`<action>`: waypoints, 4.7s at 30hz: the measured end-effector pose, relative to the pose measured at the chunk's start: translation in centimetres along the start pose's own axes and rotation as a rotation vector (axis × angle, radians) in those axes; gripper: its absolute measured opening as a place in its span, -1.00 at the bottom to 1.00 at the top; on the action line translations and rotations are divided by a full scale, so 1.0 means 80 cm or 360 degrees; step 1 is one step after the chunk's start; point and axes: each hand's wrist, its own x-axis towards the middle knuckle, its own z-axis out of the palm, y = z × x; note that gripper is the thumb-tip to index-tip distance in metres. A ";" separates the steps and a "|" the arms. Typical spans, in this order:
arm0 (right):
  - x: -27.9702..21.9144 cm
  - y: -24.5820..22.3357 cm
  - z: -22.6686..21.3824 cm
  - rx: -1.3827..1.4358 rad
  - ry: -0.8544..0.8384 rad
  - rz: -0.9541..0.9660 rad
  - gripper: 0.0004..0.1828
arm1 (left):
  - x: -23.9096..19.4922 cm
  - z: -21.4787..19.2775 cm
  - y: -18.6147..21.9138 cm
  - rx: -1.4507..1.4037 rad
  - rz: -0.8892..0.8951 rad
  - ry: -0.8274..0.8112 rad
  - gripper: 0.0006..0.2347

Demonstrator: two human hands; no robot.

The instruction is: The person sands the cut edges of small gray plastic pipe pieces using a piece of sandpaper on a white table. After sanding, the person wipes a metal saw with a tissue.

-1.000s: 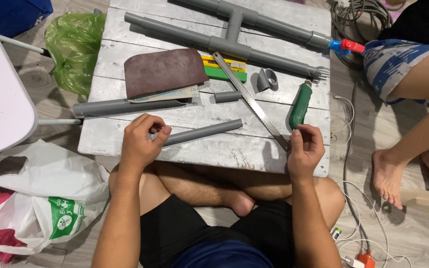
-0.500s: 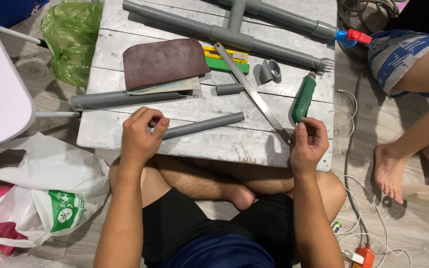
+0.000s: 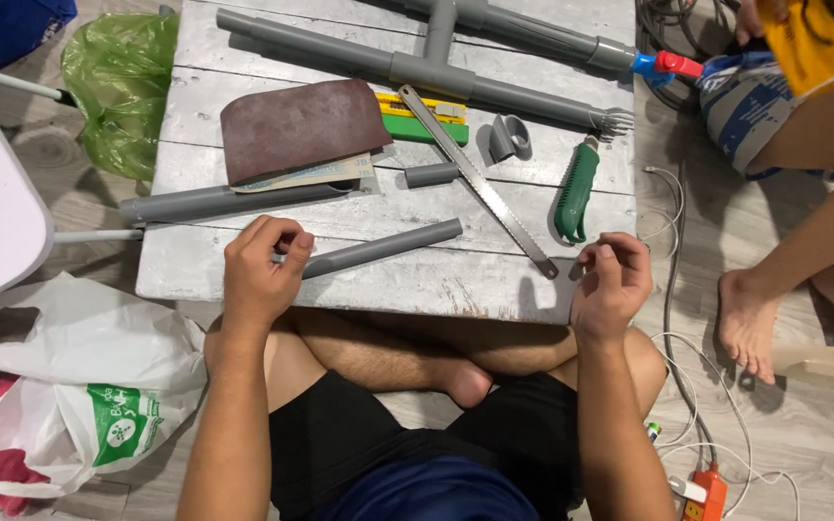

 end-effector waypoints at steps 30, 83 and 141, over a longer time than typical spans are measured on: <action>0.101 -0.113 -0.048 -0.1019 -0.0321 -0.0140 -0.25 | 0.047 0.081 0.101 -0.0008 0.0465 0.0015 -0.84; 0.118 -0.099 0.004 -0.1335 -0.0190 -0.0496 -0.73 | 0.146 0.399 0.241 -0.0165 0.0230 0.0046 -0.22; 0.119 -0.115 -0.016 -0.0792 -0.0037 -0.0315 -0.65 | 0.154 0.375 0.249 -0.0338 0.0129 0.0104 -0.36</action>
